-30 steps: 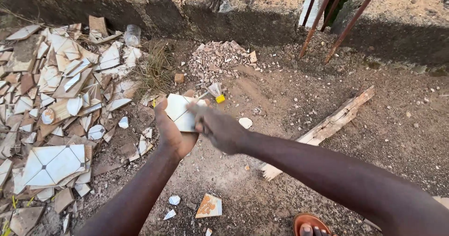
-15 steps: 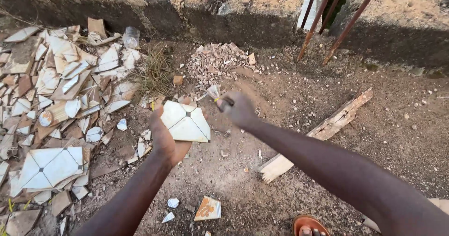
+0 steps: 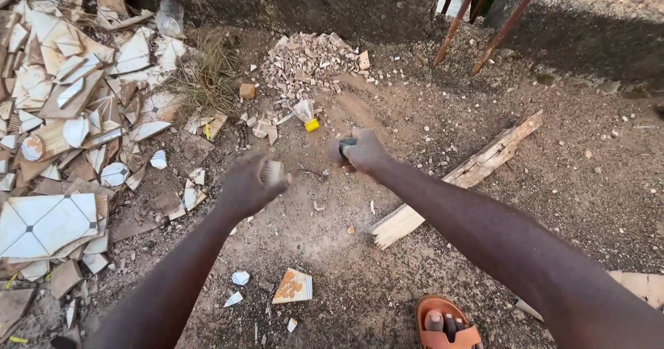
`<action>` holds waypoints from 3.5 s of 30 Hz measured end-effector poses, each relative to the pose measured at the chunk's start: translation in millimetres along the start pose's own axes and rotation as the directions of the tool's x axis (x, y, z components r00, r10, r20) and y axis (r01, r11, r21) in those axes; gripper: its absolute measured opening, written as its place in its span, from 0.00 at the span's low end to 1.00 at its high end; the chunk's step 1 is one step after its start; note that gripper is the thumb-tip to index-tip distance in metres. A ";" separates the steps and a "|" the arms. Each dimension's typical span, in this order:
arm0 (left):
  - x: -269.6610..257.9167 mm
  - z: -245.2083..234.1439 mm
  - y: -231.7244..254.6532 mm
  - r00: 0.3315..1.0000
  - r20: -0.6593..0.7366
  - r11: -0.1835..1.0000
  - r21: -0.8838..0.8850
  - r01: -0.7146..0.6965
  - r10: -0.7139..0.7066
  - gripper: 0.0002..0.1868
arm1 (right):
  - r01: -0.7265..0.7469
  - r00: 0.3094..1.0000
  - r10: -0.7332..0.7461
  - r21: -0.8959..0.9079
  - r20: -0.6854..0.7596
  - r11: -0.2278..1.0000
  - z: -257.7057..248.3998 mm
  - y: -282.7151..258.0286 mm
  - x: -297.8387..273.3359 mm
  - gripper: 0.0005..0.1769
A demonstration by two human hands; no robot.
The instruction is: Carving or scraping a piece of wood using a small metal blade.
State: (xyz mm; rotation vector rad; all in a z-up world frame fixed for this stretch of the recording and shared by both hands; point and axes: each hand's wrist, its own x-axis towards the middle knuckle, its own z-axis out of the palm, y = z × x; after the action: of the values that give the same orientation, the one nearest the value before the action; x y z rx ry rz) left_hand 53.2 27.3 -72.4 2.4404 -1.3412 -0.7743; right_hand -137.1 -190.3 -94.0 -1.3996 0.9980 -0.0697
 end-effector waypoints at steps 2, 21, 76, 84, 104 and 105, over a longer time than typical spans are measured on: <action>-2.9 -2.0 1.3 1.000 0.003 0.995 0.096 -0.017 0.017 0.52 | 0.010 1.000 -0.010 -0.038 -0.020 0.999 4.9 -9.2 -10.1 0.13; 2.7 12.9 42.0 0.994 0.000 0.907 -0.408 -0.103 0.112 0.62 | -0.116 0.992 0.106 0.182 0.062 0.977 41.1 -14.0 -28.2 0.17; -25.4 113.2 163.7 0.904 0.331 0.902 0.239 -0.359 0.271 0.36 | 0.424 0.905 -0.303 -0.691 0.300 0.586 -93.7 14.1 -47.0 0.33; 6.4 -24.0 112.3 0.992 0.063 0.623 -0.782 -0.020 0.111 0.21 | 0.630 0.521 -0.850 -0.639 -0.074 0.441 -81.7 -26.2 -29.9 0.31; -104.8 -272.2 80.7 0.816 -0.536 0.901 -0.431 -0.048 -0.214 0.16 | 0.703 0.711 -0.702 -0.044 0.043 0.710 58.3 -162.7 -72.0 0.26; -102.6 -271.7 72.7 0.796 -0.568 0.892 -0.444 -0.083 -0.208 0.17 | 0.657 0.752 -0.657 0.026 0.048 0.754 59.1 -166.3 -74.8 0.27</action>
State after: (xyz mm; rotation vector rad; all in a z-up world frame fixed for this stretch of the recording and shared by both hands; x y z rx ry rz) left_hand 109.8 64.2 219.3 2.0851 -0.7285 -0.2199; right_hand -63.2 -140.3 75.7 -1.6821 0.4089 -0.5597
